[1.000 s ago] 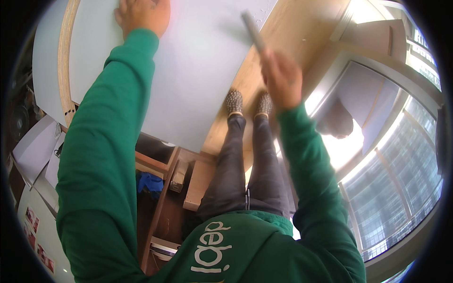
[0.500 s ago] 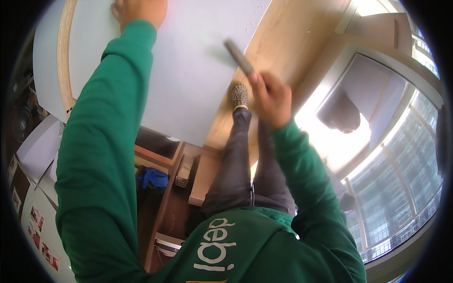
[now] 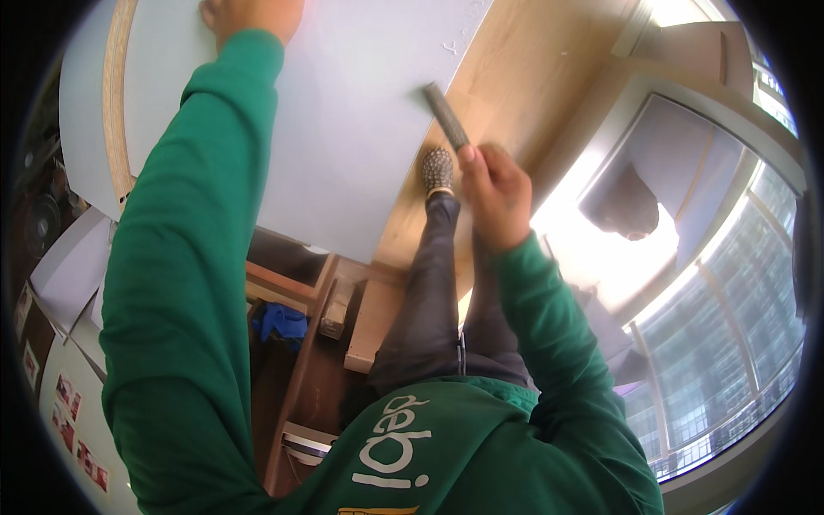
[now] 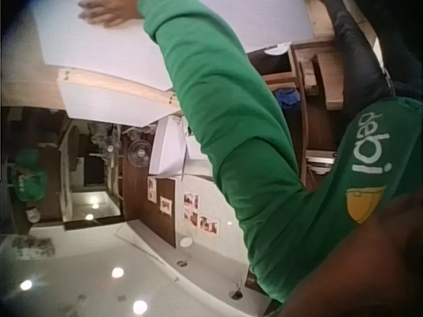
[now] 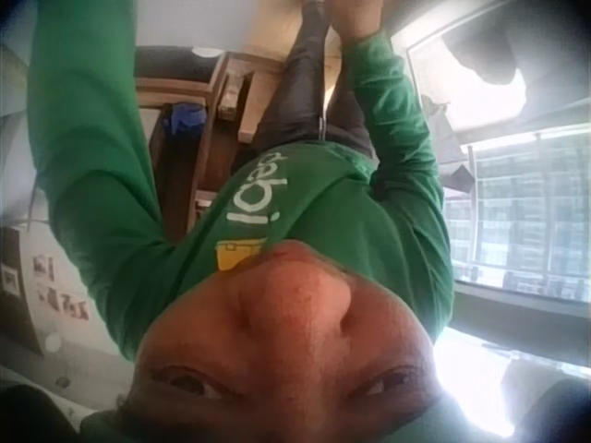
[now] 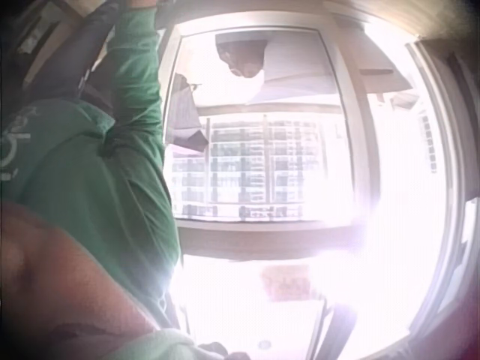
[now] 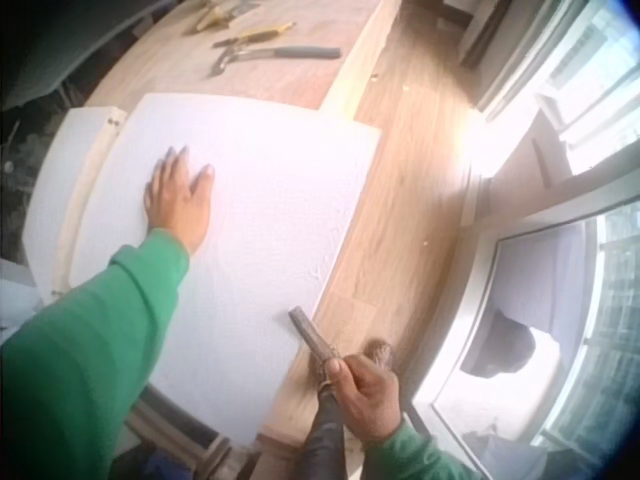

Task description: The person hammers the edge of a white board and then uses a file to smooth the corners and sides of the same board.

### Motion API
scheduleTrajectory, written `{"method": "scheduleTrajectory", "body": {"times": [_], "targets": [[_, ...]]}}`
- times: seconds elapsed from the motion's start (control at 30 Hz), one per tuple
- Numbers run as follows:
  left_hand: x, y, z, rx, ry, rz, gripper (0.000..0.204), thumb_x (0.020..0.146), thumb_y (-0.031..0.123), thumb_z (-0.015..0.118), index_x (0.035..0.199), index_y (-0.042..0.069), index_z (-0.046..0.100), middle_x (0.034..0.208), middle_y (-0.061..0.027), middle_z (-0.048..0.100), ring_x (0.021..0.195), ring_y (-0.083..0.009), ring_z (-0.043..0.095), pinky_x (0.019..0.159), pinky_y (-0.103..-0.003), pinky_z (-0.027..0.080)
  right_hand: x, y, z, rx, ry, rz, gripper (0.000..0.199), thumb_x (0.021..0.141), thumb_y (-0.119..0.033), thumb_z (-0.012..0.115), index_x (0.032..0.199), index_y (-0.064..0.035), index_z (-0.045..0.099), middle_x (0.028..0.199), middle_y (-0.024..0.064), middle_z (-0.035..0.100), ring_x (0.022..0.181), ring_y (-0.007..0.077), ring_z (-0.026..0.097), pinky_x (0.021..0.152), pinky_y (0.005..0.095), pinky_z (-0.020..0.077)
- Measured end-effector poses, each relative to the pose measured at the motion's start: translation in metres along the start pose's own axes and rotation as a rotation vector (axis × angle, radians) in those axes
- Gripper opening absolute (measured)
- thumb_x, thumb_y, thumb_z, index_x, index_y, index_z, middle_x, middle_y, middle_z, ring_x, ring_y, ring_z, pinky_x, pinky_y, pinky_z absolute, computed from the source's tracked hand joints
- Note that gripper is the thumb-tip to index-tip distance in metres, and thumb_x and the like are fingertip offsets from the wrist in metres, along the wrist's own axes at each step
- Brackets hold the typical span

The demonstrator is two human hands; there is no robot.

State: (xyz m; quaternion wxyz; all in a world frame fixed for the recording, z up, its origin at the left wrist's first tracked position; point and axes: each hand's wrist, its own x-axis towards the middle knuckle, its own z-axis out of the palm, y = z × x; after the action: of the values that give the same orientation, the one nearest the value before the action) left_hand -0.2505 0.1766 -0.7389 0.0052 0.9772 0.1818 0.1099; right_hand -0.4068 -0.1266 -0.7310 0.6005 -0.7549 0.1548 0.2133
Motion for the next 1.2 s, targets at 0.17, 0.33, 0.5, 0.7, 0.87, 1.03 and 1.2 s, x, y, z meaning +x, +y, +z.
{"method": "scheduleTrajectory", "body": {"times": [0.17,0.33,0.5,0.7,0.87,1.03,1.2], "targets": [[0.002,0.007,-0.004,-0.02,-0.016,0.0,0.065,0.103,0.048,0.046,0.154,0.008,0.039,0.162,-0.017,0.034,0.151,-0.0359,0.025,0.123,-0.051,0.017,0.058,-0.04,0.001,0.08,-0.024,-0.06,0.033,0.101,-0.028,0.064,0.082,-0.0014,0.066,0.061,-0.0019,0.049,0.054,0.0051,0.045,0.048,0.0251,0.0361],[0.001,0.002,-0.003,-0.012,-0.035,-0.033,0.065,0.103,0.048,0.045,0.154,0.007,0.038,0.162,-0.0169,0.034,0.151,-0.0355,0.025,0.123,-0.051,0.016,-0.002,-0.014,-0.003,-0.064,-0.079,-0.082,0.04,0.101,-0.033,0.064,0.079,0.0008,0.064,0.059,0.0002,0.044,0.057,0.0077,0.04,0.05,0.0304,0.0364],[-0.001,0.006,-0.005,-0.023,-0.031,-0.017,0.066,0.103,0.048,0.045,0.155,0.007,0.038,0.162,-0.0168,0.033,0.151,-0.0352,0.025,0.123,-0.051,0.016,0.045,-0.026,-0.002,-0.067,0.011,-0.094,0.039,0.1,-0.034,0.065,0.081,0.0007,0.065,0.058,0.0001,0.046,0.057,0.0069,0.041,0.049,0.0285,0.0358],[-0.001,-0.001,-0.005,-0.014,-0.032,-0.037,0.066,0.103,0.048,0.045,0.154,0.007,0.039,0.162,-0.0171,0.034,0.151,-0.0356,0.026,0.123,-0.052,0.017,0.058,-0.035,-0.009,0.063,-0.062,-0.175,0.033,0.103,-0.028,0.059,0.083,-0.0026,0.064,0.061,-0.0033,0.051,0.051,0.0056,0.044,0.046,0.0238,0.0339],[0.001,0.003,-0.001,-0.026,0.013,0.012,0.065,0.102,0.048,0.048,0.152,0.006,0.042,0.159,-0.0177,0.038,0.149,-0.0364,0.029,0.122,-0.052,0.019,-0.039,0.006,-0.018,-0.12,-0.073,-0.066,0.029,0.098,-0.026,0.068,0.089,0.0016,0.066,0.063,0.0077,0.056,0.059,0.0123,0.053,0.055,0.0307,0.0455],[0.0,0.0,-0.002,-0.013,0.032,0.005,0.065,0.102,0.048,0.047,0.152,0.007,0.042,0.159,-0.0176,0.038,0.149,-0.0359,0.029,0.122,-0.052,0.019,-0.062,0.025,-0.013,-0.137,-0.128,-0.162,0.026,0.097,-0.023,0.071,0.089,0.0013,0.066,0.064,0.0116,0.057,0.057,0.0177,0.054,0.055,0.0314,0.0453],[0.0,0.005,-0.002,-0.023,0.0,-0.012,0.065,0.103,0.048,0.045,0.154,0.008,0.039,0.161,-0.017,0.035,0.15,-0.0351,0.027,0.123,-0.051,0.018,-0.034,0.02,-0.001,-0.151,-0.079,-0.193,0.027,0.098,-0.024,0.069,0.087,0.0002,0.065,0.061,0.0102,0.054,0.054,0.0157,0.05,0.054,0.0314,0.0437]]}}
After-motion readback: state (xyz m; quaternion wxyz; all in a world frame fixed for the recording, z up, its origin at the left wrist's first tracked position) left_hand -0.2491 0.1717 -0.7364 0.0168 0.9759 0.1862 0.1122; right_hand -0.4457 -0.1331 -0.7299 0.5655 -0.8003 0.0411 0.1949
